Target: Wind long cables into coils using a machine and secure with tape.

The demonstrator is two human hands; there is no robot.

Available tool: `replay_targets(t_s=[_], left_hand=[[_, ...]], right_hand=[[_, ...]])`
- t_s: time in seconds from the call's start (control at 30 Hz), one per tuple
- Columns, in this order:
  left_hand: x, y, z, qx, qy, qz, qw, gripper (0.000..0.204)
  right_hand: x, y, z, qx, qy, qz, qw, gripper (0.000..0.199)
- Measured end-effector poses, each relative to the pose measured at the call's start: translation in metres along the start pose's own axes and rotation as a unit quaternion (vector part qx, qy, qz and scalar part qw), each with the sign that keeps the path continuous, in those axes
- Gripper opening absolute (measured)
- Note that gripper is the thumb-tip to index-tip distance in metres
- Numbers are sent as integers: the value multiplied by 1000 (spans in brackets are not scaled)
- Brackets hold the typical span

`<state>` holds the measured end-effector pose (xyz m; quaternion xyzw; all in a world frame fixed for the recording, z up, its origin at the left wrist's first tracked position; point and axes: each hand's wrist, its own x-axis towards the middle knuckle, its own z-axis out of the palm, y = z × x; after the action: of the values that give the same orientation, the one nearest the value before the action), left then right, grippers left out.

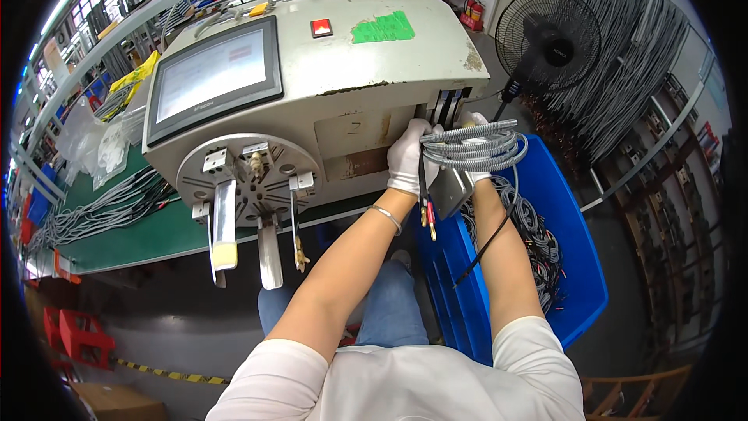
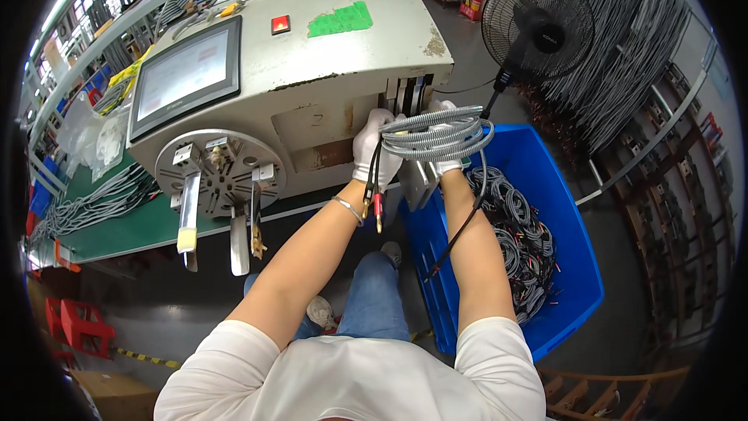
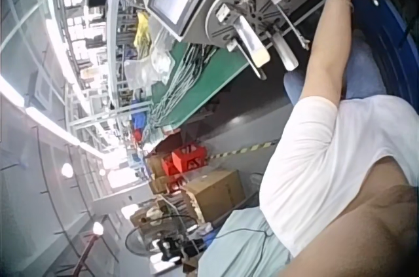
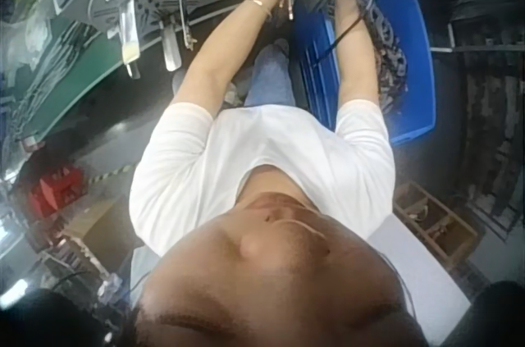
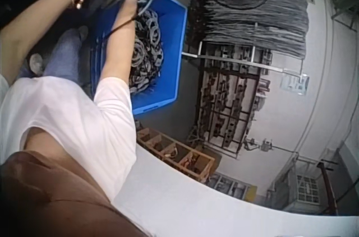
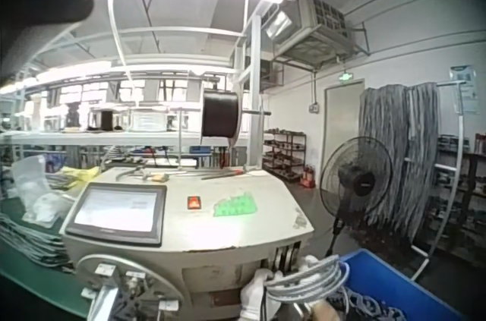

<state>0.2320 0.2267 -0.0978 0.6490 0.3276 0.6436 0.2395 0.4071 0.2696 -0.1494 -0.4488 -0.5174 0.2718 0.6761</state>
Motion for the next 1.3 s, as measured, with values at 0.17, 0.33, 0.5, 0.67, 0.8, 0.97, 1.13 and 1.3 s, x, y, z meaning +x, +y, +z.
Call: replay_targets(t_s=[0.17, 0.33, 0.5, 0.67, 0.8, 0.97, 1.13, 1.3], left_hand=[[-26, -13, -16, -151, -57, -43, 986, 18], [-73, 30, -101, 12, -227, 77, 971, 43], [-96, 57, -146, -240, -278, -208, 907, 58], [-90, 97, -161, -61, -290, -153, 943, 55], [-96, 83, -170, -127, -243, -295, 915, 45], [-88, 89, -171, -14, -237, -237, 942, 30], [-86, 81, -178, 48, -298, -217, 928, 23], [-78, 73, -193, -82, -427, -401, 806, 19]], right_hand=[[-45, -85, 17, -308, 35, -167, 936, 8], [-106, -208, 41, -223, -51, -236, 944, 13], [-125, -219, 53, -364, -248, -191, 877, 23], [-125, -196, 53, -381, -318, -181, 849, 26], [-127, -209, 50, -248, -397, 158, 870, 20], [-142, -199, 72, -233, -400, 6, 886, 16], [-143, -206, 78, -194, -427, 289, 835, 23], [-144, -206, 82, -153, -425, 320, 833, 26]])
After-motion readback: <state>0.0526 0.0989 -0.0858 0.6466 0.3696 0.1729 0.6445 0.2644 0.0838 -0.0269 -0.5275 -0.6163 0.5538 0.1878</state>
